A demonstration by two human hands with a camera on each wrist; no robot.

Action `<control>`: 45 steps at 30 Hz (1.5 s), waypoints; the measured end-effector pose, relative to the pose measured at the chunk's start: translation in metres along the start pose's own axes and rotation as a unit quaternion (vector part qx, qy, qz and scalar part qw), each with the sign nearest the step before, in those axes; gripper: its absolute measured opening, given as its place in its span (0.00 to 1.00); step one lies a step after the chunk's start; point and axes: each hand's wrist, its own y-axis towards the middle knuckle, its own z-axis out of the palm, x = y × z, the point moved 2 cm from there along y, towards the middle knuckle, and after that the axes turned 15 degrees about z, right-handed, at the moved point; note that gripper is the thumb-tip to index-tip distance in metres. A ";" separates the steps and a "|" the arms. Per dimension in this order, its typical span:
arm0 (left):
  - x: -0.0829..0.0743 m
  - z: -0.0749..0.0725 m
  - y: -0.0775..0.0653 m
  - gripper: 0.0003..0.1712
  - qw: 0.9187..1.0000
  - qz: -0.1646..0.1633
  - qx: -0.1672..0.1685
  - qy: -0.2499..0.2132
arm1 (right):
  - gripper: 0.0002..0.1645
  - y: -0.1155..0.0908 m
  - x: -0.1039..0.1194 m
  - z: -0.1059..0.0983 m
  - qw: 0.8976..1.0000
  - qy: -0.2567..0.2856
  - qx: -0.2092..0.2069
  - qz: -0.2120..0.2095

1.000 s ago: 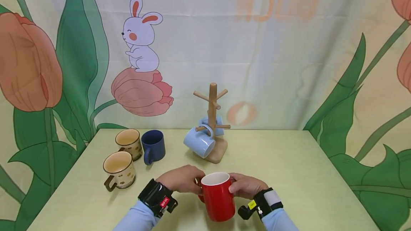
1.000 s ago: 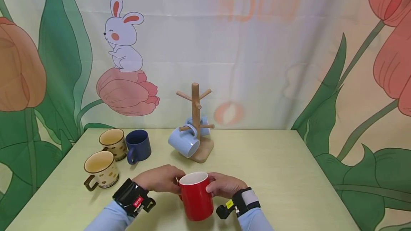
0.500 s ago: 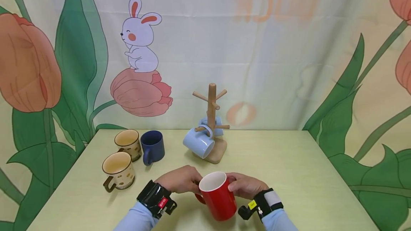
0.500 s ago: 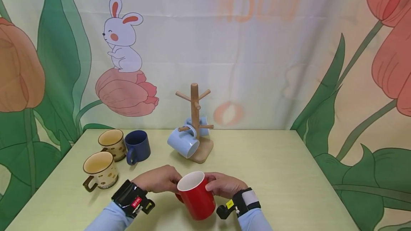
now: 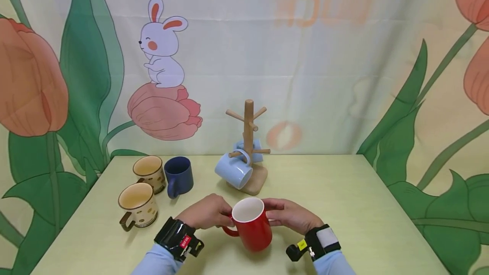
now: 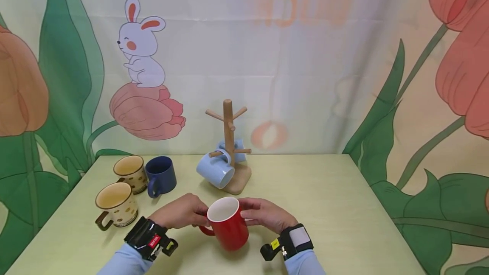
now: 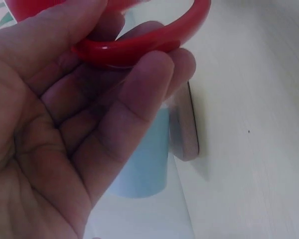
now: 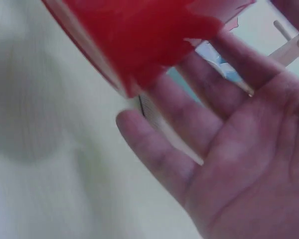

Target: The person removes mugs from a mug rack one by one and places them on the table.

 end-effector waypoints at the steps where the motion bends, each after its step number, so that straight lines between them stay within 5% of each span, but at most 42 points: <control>1: 0.001 0.000 -0.001 0.03 1.000 -0.004 -0.005 0.003 | 0.36 0.000 0.000 0.000 1.000 -0.003 -0.013 0.001; 7: 0.004 -0.002 -0.005 0.05 0.999 -0.021 -0.039 0.032 | 0.32 -0.001 0.004 -0.003 0.994 -0.045 -0.096 0.007; 11: 0.005 -0.004 -0.008 0.06 0.995 -0.029 -0.063 0.072 | 0.31 -0.001 0.008 -0.004 0.972 -0.148 -0.184 0.014; 14: 0.005 -0.005 -0.010 0.05 0.992 -0.044 -0.083 0.087 | 0.32 -0.002 0.009 -0.002 0.931 -0.253 -0.263 0.022; 22: 0.007 -0.007 -0.018 0.05 0.978 -0.129 -0.141 0.084 | 0.36 -0.007 0.014 0.006 0.790 -0.456 -0.399 0.092; 26: 0.006 -0.007 -0.023 0.06 0.967 -0.165 -0.165 0.102 | 0.37 -0.010 0.016 0.008 0.752 -0.490 -0.425 0.117; 31: 0.005 -0.007 -0.032 0.07 0.951 -0.216 -0.191 0.113 | 0.38 -0.011 0.016 0.009 0.740 -0.495 -0.435 0.135; 45: 0.003 -0.015 -0.067 0.11 0.903 -0.306 -0.260 0.152 | 0.38 -0.015 0.017 0.009 0.741 -0.485 -0.442 0.143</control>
